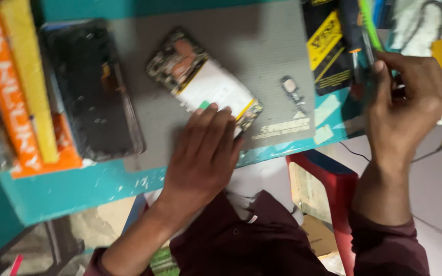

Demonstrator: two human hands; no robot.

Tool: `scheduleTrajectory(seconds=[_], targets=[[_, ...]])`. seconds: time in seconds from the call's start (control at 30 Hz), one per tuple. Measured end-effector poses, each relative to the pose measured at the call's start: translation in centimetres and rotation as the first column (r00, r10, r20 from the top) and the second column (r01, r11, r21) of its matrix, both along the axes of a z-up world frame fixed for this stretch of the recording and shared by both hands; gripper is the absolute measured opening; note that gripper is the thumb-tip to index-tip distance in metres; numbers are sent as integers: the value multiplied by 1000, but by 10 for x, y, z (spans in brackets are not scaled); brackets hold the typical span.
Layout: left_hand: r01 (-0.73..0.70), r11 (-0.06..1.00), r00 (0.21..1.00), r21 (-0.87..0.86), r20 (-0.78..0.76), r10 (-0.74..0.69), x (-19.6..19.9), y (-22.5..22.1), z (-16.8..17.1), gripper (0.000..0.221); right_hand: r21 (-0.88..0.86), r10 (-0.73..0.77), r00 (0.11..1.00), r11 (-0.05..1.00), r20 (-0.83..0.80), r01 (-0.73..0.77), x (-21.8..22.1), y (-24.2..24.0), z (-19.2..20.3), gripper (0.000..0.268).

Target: The person disassembles a smartphone by removing the back cover and using a screwdriver to detach internal components. They then reassemble the device by reconnecting the battery and securing the back cover.

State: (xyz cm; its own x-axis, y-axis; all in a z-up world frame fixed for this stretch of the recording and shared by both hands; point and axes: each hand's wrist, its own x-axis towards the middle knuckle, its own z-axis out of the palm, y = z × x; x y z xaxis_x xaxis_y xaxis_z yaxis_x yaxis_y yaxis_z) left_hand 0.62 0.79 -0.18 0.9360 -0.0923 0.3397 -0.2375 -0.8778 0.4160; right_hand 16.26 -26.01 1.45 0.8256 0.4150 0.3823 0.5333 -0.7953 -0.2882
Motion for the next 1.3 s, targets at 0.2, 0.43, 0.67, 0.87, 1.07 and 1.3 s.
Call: scheduleTrajectory(seconds=[0.2,0.43,0.67,0.87,1.07,1.3], targets=[[3,1000,1000,4,7,-3,4,-3,5,35,-157,15,998,988,67,-4,23,2,-2,20],[-66,997,995,-37,72,69,-5,-1,-6,35,235,8,927,968,-375,87,9,-16,-32,11],[-64,998,997,-20,38,65,-9,-1,-9,34,46,-40,938,997,-345,59,7,-48,-49,8],[-72,997,996,-5,43,73,-10,-1,-11,33,-97,-187,920,982,-344,163,12,-62,-44,9],[-52,997,997,49,61,49,-11,1,-14,34,639,134,877,737,-461,223,-14,-73,-45,9],[-52,997,997,51,67,48,-13,2,-15,33,845,541,779,534,-318,-25,-49,-43,-49,15]])
